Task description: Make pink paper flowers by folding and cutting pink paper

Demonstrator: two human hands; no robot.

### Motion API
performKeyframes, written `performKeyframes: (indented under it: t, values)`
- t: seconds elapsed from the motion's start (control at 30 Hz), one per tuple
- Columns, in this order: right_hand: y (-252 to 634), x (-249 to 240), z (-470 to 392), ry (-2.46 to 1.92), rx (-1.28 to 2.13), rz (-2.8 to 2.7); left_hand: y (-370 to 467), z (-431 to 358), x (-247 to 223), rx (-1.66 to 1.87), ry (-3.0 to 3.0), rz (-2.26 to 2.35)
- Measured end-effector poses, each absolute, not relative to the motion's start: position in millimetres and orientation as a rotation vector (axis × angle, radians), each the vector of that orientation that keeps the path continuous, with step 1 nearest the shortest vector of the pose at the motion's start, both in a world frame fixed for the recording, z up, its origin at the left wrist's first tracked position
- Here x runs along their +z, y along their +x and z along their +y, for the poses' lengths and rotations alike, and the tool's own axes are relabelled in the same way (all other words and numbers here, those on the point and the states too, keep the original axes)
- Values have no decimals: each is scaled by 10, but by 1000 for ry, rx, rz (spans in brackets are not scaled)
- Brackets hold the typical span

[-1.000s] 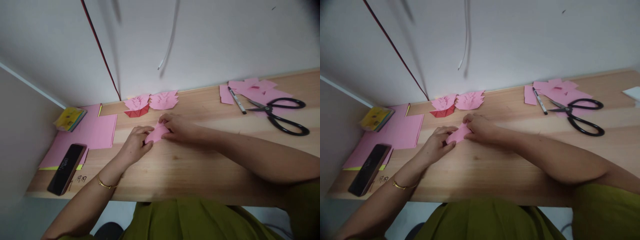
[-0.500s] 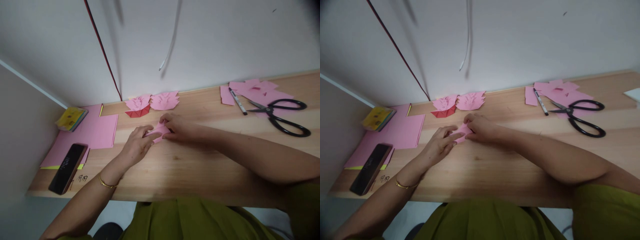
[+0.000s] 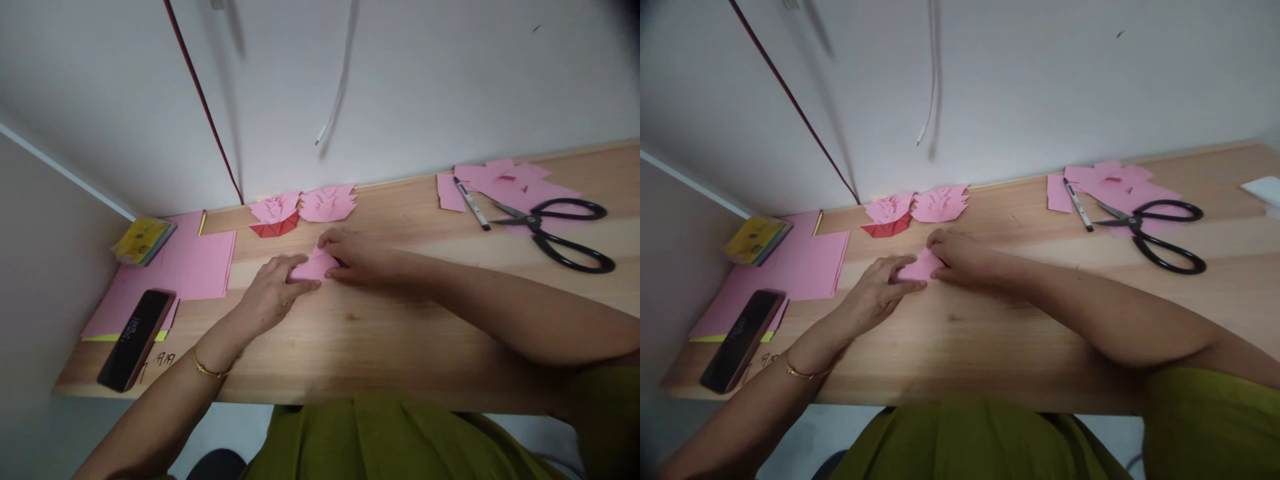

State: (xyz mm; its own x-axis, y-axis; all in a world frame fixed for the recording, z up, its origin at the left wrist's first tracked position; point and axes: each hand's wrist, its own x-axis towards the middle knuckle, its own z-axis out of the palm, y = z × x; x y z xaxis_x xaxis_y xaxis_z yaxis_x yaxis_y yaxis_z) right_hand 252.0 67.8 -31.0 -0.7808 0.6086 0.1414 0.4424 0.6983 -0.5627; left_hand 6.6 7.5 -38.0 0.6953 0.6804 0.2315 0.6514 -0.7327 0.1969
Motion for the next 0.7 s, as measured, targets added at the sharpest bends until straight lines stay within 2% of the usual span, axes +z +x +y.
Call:
performKeyframes:
  t: [0.4,0.7]
  values:
    - [2659,-299,731,-839,859,-2541,-149,-92,-348,421,2827,1096]
    - [2717,-256,660,-583,768,-2726,-65,-94,-302,382,2867,1064]
